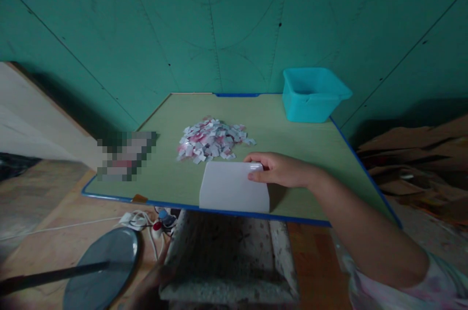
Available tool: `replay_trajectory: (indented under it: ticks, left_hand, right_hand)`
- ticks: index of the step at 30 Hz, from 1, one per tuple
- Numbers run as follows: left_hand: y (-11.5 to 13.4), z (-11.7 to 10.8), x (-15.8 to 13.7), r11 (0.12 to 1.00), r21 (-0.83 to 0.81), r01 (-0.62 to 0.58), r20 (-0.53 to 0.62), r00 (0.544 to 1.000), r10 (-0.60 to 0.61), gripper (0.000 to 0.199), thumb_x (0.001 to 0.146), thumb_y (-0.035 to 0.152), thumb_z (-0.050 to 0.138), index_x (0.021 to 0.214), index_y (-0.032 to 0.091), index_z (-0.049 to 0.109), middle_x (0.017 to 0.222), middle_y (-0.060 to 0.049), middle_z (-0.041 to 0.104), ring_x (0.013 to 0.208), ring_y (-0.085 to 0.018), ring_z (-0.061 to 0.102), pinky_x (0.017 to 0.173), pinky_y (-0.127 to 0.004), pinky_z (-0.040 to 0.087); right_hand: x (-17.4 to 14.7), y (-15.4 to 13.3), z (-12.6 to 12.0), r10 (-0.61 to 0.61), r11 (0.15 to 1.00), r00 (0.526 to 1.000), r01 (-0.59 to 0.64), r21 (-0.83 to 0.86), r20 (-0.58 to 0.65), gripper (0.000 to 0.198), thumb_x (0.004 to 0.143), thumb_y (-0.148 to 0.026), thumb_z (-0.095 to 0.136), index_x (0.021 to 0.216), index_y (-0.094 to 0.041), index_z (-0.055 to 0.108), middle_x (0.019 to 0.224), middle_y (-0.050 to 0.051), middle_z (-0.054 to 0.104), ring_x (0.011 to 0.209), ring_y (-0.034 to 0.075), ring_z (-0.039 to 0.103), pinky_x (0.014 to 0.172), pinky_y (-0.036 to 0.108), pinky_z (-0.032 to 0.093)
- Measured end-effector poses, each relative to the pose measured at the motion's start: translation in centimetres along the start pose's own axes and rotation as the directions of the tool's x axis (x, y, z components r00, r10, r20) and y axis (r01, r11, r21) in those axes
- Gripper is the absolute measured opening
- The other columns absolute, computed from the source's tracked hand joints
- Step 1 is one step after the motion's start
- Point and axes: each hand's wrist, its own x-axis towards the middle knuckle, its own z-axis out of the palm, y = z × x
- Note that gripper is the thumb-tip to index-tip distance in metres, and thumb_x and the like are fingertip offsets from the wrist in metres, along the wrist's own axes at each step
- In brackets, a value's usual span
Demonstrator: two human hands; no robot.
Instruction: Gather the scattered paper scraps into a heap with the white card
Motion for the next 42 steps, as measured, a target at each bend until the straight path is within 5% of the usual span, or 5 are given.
replay_trajectory:
  ticks: [4, 11, 16, 24, 42]
  left_hand:
    - [0.1, -0.2, 0.3, 0.998, -0.016, 0.056, 0.01, 0.998, -0.056, 0.044, 0.029, 0.002, 0.076, 0.059, 0.034, 0.07, 0.06, 0.012, 0.071, 0.041, -0.005, 0.056, 0.04, -0.011, 0.042]
    - [-0.2, -0.1, -0.2, 0.992, -0.076, 0.102, 0.063, 0.993, -0.097, 0.038, 0.038, 0.006, 0.072, 0.064, 0.033, 0.069, 0.048, 0.011, 0.066, 0.034, -0.006, 0.048, 0.04, -0.017, 0.038]
    - [-0.4, -2.6, 1.5, 0.972, 0.221, -0.083, -0.085, 0.991, 0.104, 0.042, 0.032, 0.001, 0.07, 0.064, 0.028, 0.067, 0.068, 0.007, 0.071, 0.072, -0.019, 0.06, 0.061, -0.023, 0.042]
    - [-1.0, -4.6, 2.5, 0.925, 0.366, -0.1, -0.024, 0.993, 0.117, 0.045, 0.039, 0.01, 0.068, 0.081, 0.024, 0.064, 0.059, 0.003, 0.066, 0.057, -0.018, 0.055, 0.058, -0.029, 0.043]
    - [-0.5, -5.7, 3.2, 0.89, 0.449, -0.085, -0.06, 0.99, 0.125, 0.052, 0.04, 0.006, 0.07, 0.087, 0.026, 0.06, 0.079, -0.001, 0.07, 0.102, -0.027, 0.052, 0.08, -0.03, 0.042]
  right_hand:
    - [0.4, 0.1, -0.4, -0.018, 0.99, 0.968, 0.053, 0.13, -0.251, 0.028, 0.068, -0.034, 0.058, 0.092, -0.019, 0.052, 0.082, 0.0, 0.057, 0.07, 0.011, 0.053, 0.061, 0.023, 0.041]
    - [0.8, 0.4, -3.6, -0.018, 0.884, 0.54, 0.402, 0.239, -0.841, 0.02, 0.065, -0.03, 0.06, 0.083, -0.026, 0.052, 0.09, -0.001, 0.058, 0.08, 0.015, 0.054, 0.064, 0.028, 0.045]
    - [0.4, 1.0, -4.9, -0.028, 0.895, 0.419, 0.414, 0.164, -0.907, 0.019, 0.062, -0.03, 0.062, 0.08, -0.027, 0.054, 0.085, -0.001, 0.058, 0.075, 0.015, 0.053, 0.06, 0.027, 0.044]
    - [0.0, 2.0, -5.5, -0.057, 0.992, 0.333, 0.125, -0.016, -0.941, 0.018, 0.061, -0.036, 0.058, 0.073, -0.024, 0.053, 0.059, -0.002, 0.048, 0.051, 0.013, 0.043, 0.042, 0.025, 0.03]
    - [-0.1, 1.4, -5.0, 0.026, 0.993, 0.424, 0.095, 0.073, -0.905, 0.019, 0.06, -0.035, 0.057, 0.075, -0.024, 0.051, 0.062, -0.002, 0.046, 0.051, 0.012, 0.042, 0.043, 0.025, 0.028]
